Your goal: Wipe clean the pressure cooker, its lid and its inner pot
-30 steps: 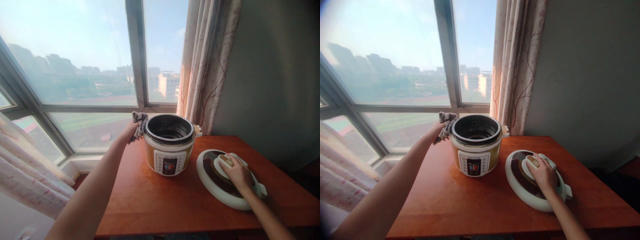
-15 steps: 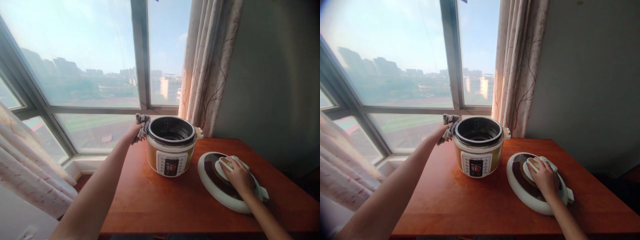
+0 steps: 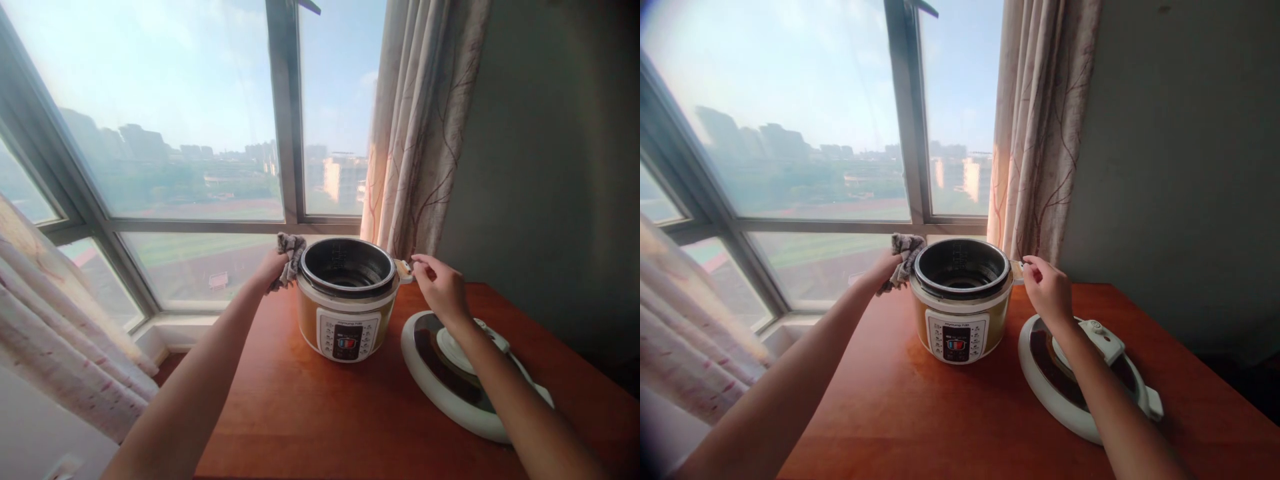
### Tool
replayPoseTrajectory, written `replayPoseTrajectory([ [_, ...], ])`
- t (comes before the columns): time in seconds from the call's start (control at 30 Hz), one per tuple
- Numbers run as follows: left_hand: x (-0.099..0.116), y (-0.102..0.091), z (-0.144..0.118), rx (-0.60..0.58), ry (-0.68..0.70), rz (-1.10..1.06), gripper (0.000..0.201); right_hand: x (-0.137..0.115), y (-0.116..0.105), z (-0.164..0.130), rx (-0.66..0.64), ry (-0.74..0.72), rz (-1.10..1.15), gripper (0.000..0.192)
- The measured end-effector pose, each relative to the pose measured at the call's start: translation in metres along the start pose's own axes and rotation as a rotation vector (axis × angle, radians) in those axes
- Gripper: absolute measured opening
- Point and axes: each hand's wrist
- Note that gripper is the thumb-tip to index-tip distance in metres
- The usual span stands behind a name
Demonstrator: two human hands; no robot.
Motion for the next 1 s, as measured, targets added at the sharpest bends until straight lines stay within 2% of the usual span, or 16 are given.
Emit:
replayPoseTrajectory([
  [0.1, 0.002, -0.004, 0.000, -0.007, 0.059, 0.096, 0.042, -0.023, 0.009, 0.017, -0.134, 0.062, -0.195, 0.043],
  [0.17, 0.005, -0.008, 0.003, 0.030, 0.087, 0.276, 0.036, -0.030, 0.017, 0.023, -0.197, 0.090, -0.300, 0.043],
  [0.27, 0.010, -0.012, 0.012, 0.109, 0.102, 0.561, 0.027, -0.032, 0.029, 0.027, -0.270, 0.127, -0.313, 0.038],
  [0.47, 0.023, -0.022, 0.026, 0.158, 0.139, 0.615, 0.031, -0.029, 0.034, 0.033, -0.304, 0.168, -0.306, 0.033],
  [0.6, 0.045, -0.027, 0.022, 0.202, 0.219, 0.757, 0.032, -0.028, 0.034, 0.035, -0.325, 0.145, -0.291, 0.031],
  [0.67, 0.058, -0.024, 0.018, 0.186, 0.230, 0.797, 0.030, -0.027, 0.034, 0.035, -0.326, 0.143, -0.273, 0.030],
  [0.8, 0.075, -0.007, 0.010, 0.036, 0.249, 0.742, 0.026, -0.026, 0.034, 0.035, -0.331, 0.139, -0.243, 0.029],
  [1.0, 0.075, 0.014, 0.005, 0.003, 0.344, 0.844, 0.041, -0.037, 0.031, 0.034, -0.336, 0.182, -0.345, 0.031],
])
Point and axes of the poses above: each hand's wrist, its own z-axis towards the middle knuckle, its own y-axis out of the palm, x = y × z, and after that the axes turned 9 degrees about y, right-handed
